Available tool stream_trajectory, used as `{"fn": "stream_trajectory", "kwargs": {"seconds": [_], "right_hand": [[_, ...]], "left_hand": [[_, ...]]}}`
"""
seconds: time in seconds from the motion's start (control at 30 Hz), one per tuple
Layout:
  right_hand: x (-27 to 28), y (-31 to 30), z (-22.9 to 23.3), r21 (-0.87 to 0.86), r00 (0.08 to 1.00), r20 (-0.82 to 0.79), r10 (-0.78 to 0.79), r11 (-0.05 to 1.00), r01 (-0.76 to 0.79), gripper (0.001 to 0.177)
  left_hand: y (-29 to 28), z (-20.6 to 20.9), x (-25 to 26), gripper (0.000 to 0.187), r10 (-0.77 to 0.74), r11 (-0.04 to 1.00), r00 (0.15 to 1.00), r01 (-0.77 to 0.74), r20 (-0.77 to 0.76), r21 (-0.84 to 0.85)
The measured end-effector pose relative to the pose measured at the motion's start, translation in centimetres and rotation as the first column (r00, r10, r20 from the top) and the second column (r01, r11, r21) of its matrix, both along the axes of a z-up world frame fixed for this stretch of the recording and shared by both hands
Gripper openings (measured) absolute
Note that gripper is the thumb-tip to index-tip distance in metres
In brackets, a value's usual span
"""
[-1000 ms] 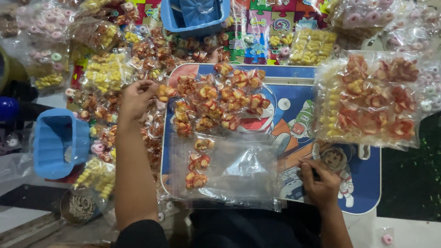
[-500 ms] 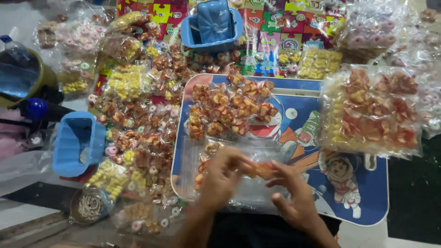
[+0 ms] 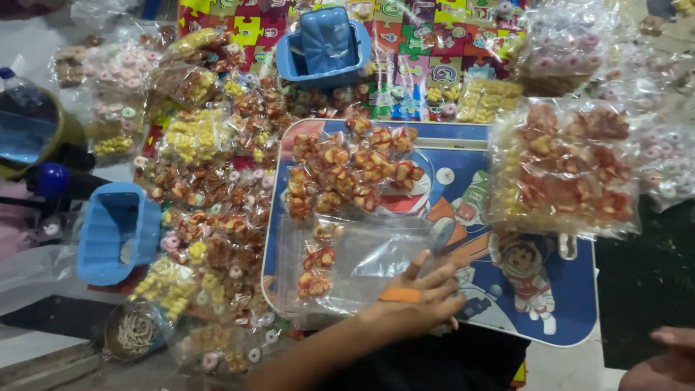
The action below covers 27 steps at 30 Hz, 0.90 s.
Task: Packaging small snack bags into larger plastic bags
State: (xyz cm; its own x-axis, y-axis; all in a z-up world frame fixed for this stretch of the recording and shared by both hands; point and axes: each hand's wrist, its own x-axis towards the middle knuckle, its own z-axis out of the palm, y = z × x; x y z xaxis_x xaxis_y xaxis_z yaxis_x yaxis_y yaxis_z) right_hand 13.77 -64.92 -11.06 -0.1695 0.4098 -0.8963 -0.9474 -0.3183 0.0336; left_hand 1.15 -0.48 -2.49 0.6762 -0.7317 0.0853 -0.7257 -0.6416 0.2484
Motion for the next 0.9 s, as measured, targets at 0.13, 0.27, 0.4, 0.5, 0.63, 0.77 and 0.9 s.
{"fn": "stream_trajectory", "kwargs": {"seconds": [0.13,0.27,0.4,0.5,0.63,0.77,0.9], "right_hand": [[-3.4,17.3,7.1,-0.287,0.900,0.434,0.042,0.953,0.094,0.050],[-9.9,39.0,16.4,-0.471,0.632,0.748,0.204,0.834,0.288,0.033],[-8.9,40.8,14.0,-0.422,0.628,0.741,0.237,0.892,0.161,0.035],[-8.4,42.1,12.8,-0.404,0.582,0.766,0.271,0.908,0.108,0.043],[-7.8,43.1,10.8,-0.285,0.360,0.883,0.302,0.953,-0.100,0.045],[-6.8,44.8,10.6,-0.243,0.241,0.916,0.319,0.922,-0.300,0.054],[-6.5,46.1,8.1,-0.183,0.171,0.950,0.262,0.910,-0.372,0.060]], "left_hand": [[0.6,-0.7,1.3,0.016,-0.041,0.999,0.955,0.037,0.293,0.021],[0.5,-1.1,1.6,0.015,-0.113,0.989,0.952,0.082,0.284,0.119],[1.2,1.1,1.6,0.017,-0.131,0.989,0.896,0.089,0.425,0.118],[1.8,2.3,1.6,0.022,-0.178,0.983,0.883,0.178,0.434,0.041],[3.1,4.7,2.3,0.012,-0.205,0.961,0.875,0.265,0.438,-0.079],[3.7,4.5,2.2,0.016,-0.181,0.934,0.875,0.295,0.449,-0.199],[3.9,5.0,2.5,0.023,-0.177,0.904,0.867,0.330,0.466,-0.271]]}}
